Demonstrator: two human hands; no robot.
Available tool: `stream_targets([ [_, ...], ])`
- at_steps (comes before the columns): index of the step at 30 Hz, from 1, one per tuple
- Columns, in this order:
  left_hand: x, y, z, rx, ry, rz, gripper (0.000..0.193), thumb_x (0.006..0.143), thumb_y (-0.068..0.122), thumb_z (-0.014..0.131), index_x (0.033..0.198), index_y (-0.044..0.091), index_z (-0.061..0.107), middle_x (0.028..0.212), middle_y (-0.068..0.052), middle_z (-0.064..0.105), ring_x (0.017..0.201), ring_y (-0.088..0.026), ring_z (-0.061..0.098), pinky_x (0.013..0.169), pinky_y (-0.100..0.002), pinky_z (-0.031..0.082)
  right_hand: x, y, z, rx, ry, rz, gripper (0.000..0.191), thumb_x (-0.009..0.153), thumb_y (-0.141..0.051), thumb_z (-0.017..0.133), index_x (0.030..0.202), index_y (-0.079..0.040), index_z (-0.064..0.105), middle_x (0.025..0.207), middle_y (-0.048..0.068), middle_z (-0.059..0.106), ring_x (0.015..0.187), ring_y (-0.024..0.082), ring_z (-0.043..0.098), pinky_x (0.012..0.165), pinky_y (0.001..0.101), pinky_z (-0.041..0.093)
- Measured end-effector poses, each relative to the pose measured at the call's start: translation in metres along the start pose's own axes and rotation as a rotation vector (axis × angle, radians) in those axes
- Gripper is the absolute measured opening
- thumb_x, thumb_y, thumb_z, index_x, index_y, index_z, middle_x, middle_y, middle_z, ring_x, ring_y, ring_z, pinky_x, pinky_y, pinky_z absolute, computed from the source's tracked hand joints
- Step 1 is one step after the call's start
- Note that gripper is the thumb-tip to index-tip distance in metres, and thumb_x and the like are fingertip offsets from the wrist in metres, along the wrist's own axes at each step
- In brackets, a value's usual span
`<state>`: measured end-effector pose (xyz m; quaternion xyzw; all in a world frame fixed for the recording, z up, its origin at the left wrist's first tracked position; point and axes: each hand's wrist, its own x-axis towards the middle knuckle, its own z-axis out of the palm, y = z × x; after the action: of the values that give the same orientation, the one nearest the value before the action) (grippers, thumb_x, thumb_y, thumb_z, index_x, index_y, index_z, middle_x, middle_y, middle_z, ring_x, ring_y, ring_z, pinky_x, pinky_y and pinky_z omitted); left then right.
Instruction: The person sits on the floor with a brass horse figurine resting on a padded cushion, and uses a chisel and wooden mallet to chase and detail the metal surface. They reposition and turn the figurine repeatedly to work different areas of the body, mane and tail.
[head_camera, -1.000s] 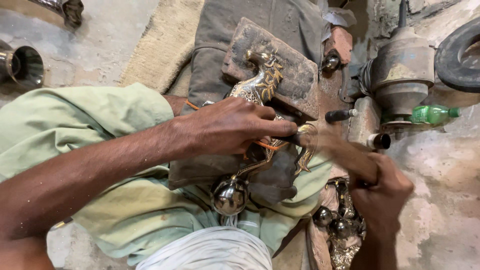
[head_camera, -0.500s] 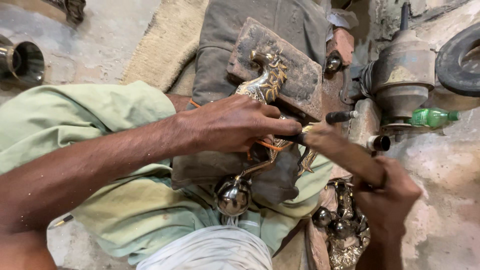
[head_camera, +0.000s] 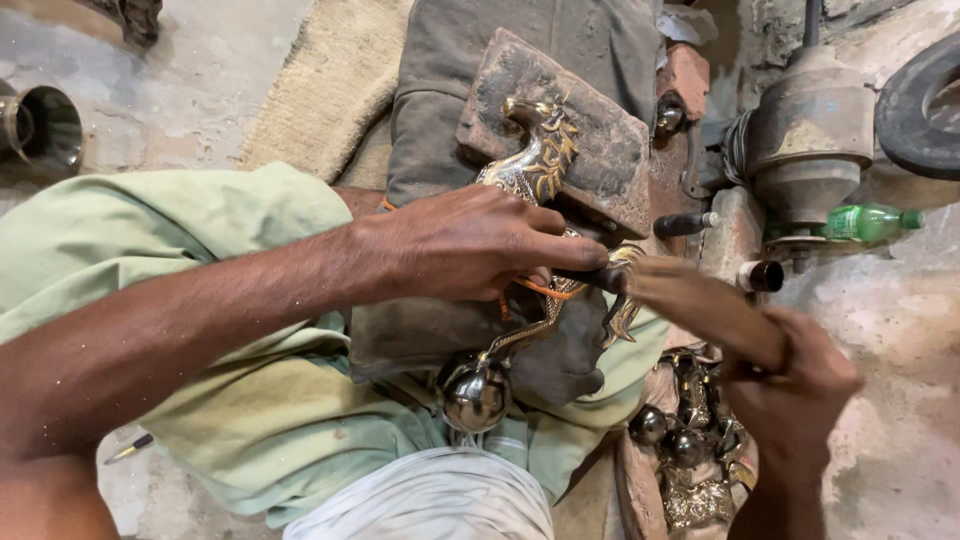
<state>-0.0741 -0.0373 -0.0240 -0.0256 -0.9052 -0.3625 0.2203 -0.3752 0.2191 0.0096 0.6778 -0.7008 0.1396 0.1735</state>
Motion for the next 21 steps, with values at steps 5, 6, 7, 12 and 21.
stream_targets([
  [5, -0.002, -0.002, -0.001, -0.019, 0.025, 0.046, 0.069, 0.077, -0.001, 0.071, 0.139, 0.021, 0.051, 0.099, -0.009, 0.068, 0.075, -0.033, 0.071, 0.059, -0.049, 0.053, -0.002, 0.002, 0.001, 0.202, 0.015, 0.145, 0.013, 0.103, -0.004, 0.076, 0.109, -0.001, 0.065, 0.092, 0.007, 0.07, 0.079, 0.013, 0.07, 0.069, 0.0232, 0.058],
  [6, -0.002, -0.003, -0.002, -0.022, 0.014, 0.038, 0.068, 0.078, -0.001, 0.071, 0.139, 0.021, 0.051, 0.099, -0.009, 0.068, 0.075, -0.032, 0.072, 0.058, -0.049, 0.053, -0.002, 0.0, 0.001, -0.102, -0.055, 0.034, 0.008, 0.103, -0.002, 0.073, 0.105, 0.001, 0.067, 0.088, 0.009, 0.07, 0.074, 0.015, 0.07, 0.062, 0.023, 0.056],
  [7, -0.003, -0.003, -0.002, -0.017, 0.029, 0.055, 0.067, 0.079, 0.0, 0.072, 0.139, 0.022, 0.051, 0.099, -0.009, 0.068, 0.075, -0.032, 0.071, 0.058, -0.049, 0.053, -0.002, -0.002, 0.0, 0.084, -0.012, 0.127, 0.01, 0.104, -0.002, 0.075, 0.105, 0.002, 0.066, 0.089, 0.009, 0.069, 0.074, 0.016, 0.068, 0.065, 0.0252, 0.056],
  [12, -0.006, -0.004, -0.003, -0.01, 0.021, 0.047, 0.069, 0.081, -0.002, 0.071, 0.142, 0.025, 0.052, 0.098, -0.009, 0.068, 0.072, -0.032, 0.07, 0.059, -0.049, 0.053, 0.004, -0.022, -0.008, 0.212, -0.066, 0.157, 0.024, 0.095, -0.009, 0.08, 0.094, -0.004, 0.056, 0.068, 0.005, 0.062, 0.052, 0.013, 0.058, 0.055, 0.0303, 0.052],
  [21, -0.008, -0.008, -0.001, 0.008, 0.025, 0.054, 0.069, 0.081, 0.002, 0.073, 0.143, 0.021, 0.052, 0.099, -0.01, 0.066, 0.078, -0.035, 0.07, 0.063, -0.052, 0.052, -0.008, -0.022, -0.003, -0.065, 0.003, 0.012, 0.021, 0.1, -0.005, 0.076, 0.118, -0.001, 0.065, 0.093, 0.014, 0.072, 0.076, 0.02, 0.072, 0.067, 0.0321, 0.061],
])
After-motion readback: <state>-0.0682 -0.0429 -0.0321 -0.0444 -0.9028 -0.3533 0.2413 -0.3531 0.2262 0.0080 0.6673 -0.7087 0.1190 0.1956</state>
